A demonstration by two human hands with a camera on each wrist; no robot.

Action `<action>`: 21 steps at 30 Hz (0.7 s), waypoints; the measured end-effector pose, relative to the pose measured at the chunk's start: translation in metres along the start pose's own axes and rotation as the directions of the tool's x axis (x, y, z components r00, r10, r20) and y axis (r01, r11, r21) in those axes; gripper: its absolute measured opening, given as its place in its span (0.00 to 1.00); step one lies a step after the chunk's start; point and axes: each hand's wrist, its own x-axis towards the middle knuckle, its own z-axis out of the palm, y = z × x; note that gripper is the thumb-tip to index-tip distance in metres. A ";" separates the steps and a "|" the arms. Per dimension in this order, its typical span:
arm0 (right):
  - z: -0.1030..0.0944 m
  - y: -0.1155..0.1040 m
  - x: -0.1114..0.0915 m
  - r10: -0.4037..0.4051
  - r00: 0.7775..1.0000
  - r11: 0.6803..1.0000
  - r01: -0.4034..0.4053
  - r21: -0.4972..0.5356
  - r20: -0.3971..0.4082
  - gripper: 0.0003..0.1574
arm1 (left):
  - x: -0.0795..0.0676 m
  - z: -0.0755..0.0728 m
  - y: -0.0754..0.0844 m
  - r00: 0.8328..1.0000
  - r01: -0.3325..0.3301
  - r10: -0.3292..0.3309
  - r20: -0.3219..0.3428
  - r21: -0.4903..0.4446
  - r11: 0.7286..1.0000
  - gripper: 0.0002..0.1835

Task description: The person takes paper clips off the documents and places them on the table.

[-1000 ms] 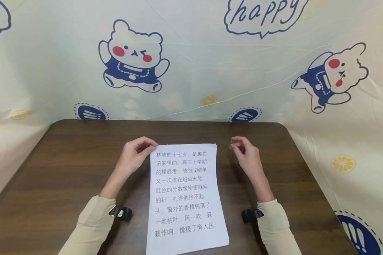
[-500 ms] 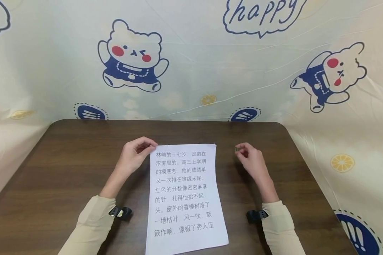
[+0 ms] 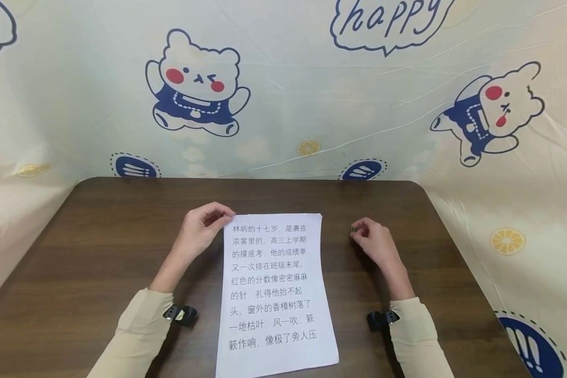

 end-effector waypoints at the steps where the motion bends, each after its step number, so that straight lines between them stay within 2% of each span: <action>1: 0.000 0.001 0.000 0.004 1.000 1.000 -0.004 -0.004 0.004 0.14 | 0.000 0.000 0.000 1.000 -0.002 0.002 -0.001 0.000 1.000 0.07; 13: -0.003 0.002 0.001 0.056 0.996 0.998 -0.055 -0.009 0.066 0.16 | 0.000 -0.001 0.002 1.000 0.001 -0.001 -0.003 -0.002 1.000 0.07; 21: -0.003 0.002 0.001 0.072 0.994 0.997 -0.071 -0.007 0.080 0.17 | 0.000 -0.001 0.001 1.000 0.005 -0.005 -0.001 -0.004 1.000 0.07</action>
